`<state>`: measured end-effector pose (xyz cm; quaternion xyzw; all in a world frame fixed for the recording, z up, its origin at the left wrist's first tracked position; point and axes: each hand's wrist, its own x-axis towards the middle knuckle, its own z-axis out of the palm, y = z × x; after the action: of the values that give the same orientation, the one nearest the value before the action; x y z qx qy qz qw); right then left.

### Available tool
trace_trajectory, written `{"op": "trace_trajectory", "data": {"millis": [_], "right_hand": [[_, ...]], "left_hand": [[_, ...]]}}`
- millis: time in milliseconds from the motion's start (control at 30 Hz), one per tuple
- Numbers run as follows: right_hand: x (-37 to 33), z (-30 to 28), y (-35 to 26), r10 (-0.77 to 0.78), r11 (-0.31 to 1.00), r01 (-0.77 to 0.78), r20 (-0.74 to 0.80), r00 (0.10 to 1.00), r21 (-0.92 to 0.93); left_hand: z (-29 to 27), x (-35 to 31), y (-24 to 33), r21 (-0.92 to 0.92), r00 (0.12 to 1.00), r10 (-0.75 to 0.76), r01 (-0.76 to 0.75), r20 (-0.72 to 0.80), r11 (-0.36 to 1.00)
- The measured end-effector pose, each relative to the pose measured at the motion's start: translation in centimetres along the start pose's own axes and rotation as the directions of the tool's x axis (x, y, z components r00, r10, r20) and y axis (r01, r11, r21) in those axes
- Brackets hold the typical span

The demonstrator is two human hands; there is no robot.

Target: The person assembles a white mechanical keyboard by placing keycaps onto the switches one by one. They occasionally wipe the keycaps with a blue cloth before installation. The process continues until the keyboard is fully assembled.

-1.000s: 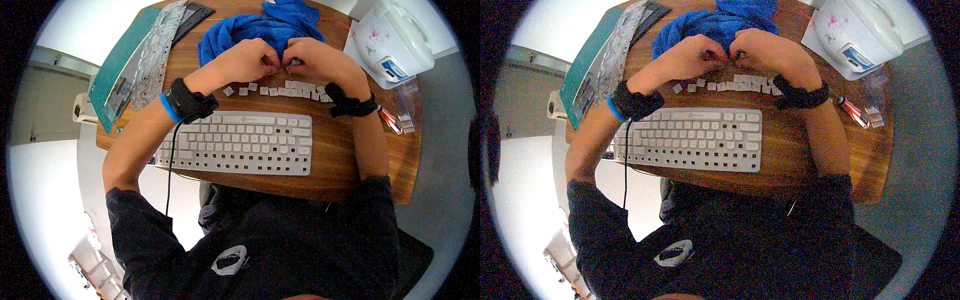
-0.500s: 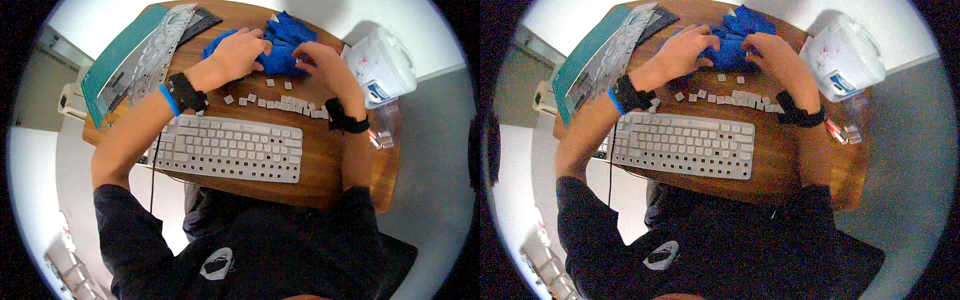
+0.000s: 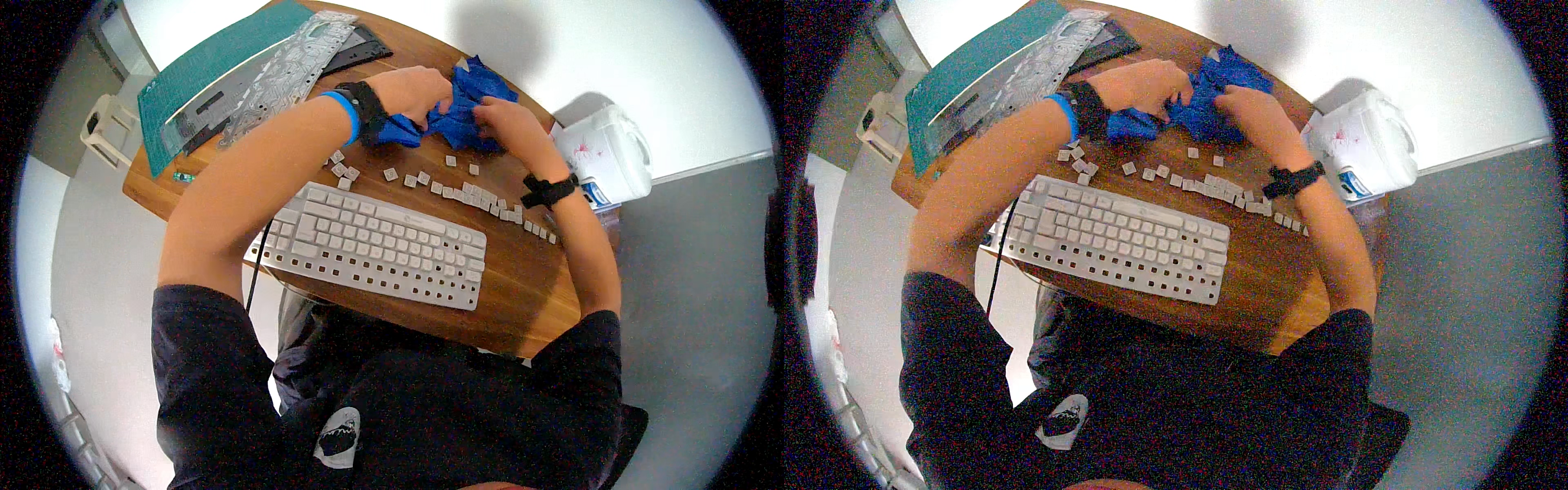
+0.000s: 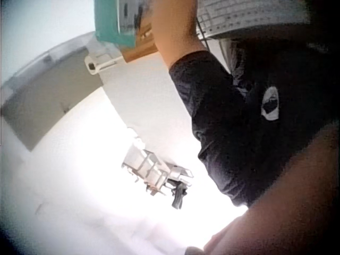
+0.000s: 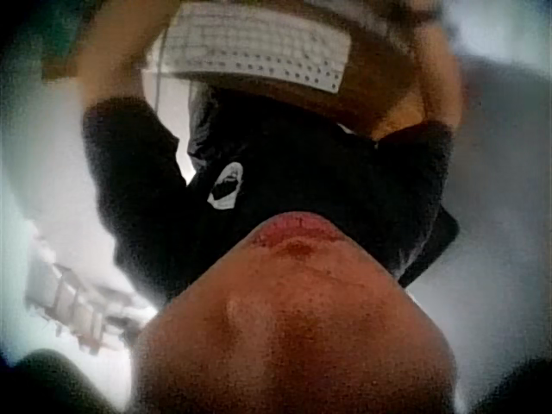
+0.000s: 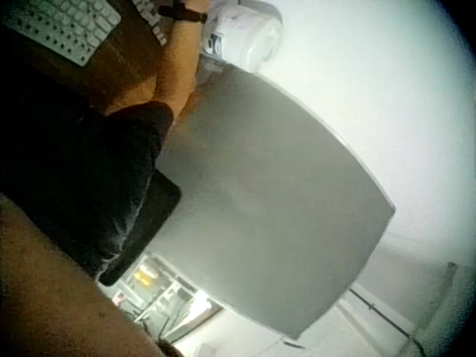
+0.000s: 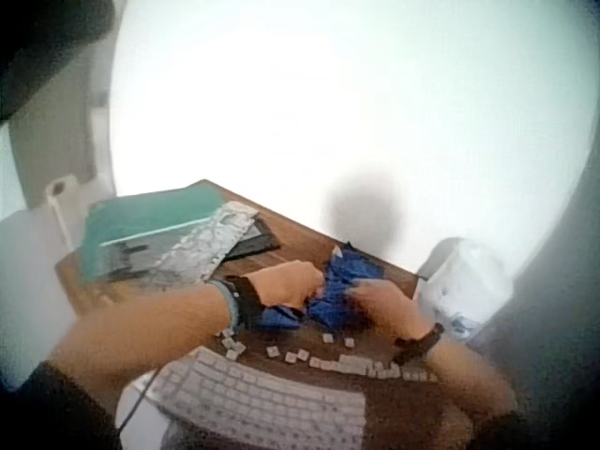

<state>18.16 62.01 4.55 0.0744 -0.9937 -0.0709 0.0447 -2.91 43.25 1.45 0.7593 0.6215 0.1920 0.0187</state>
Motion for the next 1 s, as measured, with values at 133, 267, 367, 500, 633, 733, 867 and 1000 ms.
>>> {"op": "trace_trajectory", "data": {"millis": [133,267,367,500,633,733,867,1000], "right_hand": [[-0.2,-1.0,0.9,0.070,0.965,-0.051,-0.064,0.995,0.257],[1.4,0.1,-0.5,0.193,0.767,-0.135,-0.025,0.981,0.628],[1.5,1.9,0.5,0.145,0.768,-0.156,0.068,0.987,0.621],[0.6,-0.8,-0.6,0.066,0.962,-0.066,0.008,0.998,0.264],[-0.2,-1.2,-0.5,0.031,0.974,-0.028,-0.013,0.999,0.225],[-0.7,-1.0,0.6,-0.019,0.998,0.017,0.030,0.999,0.057],[-1.5,-1.4,1.2,0.031,0.999,-0.029,0.071,0.997,-0.034],[-1.1,-1.9,-0.5,0.005,0.963,0.008,-0.047,0.999,0.269]], "left_hand": [[-0.2,1.3,0.2,0.040,0.994,-0.069,0.066,0.081,0.997],[-0.6,2.0,0.4,0.061,0.986,-0.101,0.094,0.130,0.994],[-0.2,2.2,0.3,0.071,0.996,-0.048,0.042,0.077,0.997],[0.3,2.7,1.0,0.178,0.996,-0.069,0.057,0.061,0.982],[0.6,2.8,1.8,0.253,0.996,-0.078,0.067,0.034,0.965],[1.5,3.0,1.3,0.280,0.998,-0.060,0.058,-0.002,0.958],[1.4,3.3,1.0,0.250,0.997,-0.074,0.063,0.037,0.966],[0.9,2.3,0.9,0.210,1.000,-0.011,0.012,-0.009,0.978]]}}
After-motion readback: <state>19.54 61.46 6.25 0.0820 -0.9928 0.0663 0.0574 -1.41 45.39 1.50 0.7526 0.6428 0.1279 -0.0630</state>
